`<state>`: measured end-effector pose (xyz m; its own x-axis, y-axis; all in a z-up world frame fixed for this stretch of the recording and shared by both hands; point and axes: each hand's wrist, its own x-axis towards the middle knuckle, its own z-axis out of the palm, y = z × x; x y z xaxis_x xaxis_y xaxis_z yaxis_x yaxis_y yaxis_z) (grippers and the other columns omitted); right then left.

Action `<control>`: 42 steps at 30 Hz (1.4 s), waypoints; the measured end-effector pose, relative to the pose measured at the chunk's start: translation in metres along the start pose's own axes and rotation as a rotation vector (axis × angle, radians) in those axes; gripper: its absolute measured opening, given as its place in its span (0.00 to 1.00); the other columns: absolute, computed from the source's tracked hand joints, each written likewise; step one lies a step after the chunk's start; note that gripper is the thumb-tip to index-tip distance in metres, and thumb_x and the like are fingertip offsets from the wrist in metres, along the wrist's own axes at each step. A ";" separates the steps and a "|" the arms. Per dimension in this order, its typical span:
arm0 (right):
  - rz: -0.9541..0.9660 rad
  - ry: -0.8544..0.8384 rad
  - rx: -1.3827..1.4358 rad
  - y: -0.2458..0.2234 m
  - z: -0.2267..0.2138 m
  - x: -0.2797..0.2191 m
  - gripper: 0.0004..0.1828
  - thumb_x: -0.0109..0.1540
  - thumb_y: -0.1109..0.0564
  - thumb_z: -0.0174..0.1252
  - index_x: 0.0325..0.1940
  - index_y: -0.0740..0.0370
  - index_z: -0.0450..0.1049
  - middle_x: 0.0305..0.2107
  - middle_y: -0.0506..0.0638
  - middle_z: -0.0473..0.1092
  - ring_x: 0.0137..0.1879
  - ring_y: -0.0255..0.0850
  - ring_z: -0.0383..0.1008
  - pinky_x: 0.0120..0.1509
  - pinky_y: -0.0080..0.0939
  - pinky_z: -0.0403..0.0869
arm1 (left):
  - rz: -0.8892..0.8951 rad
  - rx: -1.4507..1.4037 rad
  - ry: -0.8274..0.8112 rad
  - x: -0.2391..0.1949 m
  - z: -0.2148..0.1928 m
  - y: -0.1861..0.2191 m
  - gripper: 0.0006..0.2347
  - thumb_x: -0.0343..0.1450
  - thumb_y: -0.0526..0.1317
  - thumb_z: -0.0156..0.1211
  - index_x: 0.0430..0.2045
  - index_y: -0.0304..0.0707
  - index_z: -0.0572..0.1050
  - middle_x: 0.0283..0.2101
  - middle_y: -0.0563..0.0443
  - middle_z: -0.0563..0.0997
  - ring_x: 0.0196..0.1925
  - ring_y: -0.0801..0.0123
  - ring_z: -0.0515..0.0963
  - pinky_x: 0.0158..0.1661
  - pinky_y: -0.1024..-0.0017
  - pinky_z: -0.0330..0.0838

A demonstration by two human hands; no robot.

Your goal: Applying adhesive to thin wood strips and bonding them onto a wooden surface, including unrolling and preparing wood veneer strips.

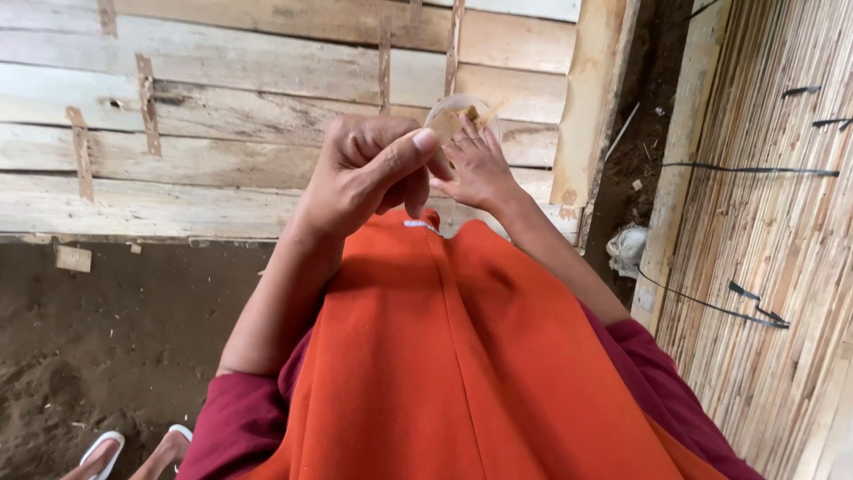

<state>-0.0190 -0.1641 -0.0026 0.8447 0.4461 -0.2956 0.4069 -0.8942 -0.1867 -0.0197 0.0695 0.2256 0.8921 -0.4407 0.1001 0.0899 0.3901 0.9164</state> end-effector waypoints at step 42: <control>0.636 -0.162 0.827 0.060 -0.039 -0.014 0.33 0.66 0.29 0.60 0.32 0.62 0.81 0.12 0.53 0.70 0.14 0.39 0.71 0.20 0.39 0.74 | -0.748 0.243 0.226 0.011 -0.055 -0.250 0.14 0.74 0.45 0.55 0.25 0.35 0.80 0.17 0.42 0.81 0.07 0.75 0.70 0.10 0.81 0.61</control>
<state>0.0069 -0.2253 0.0275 0.7376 -0.0417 -0.6740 -0.5101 -0.6884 -0.5157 -0.0081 0.0115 -0.0234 0.7046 -0.3311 -0.6277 0.6210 -0.1404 0.7711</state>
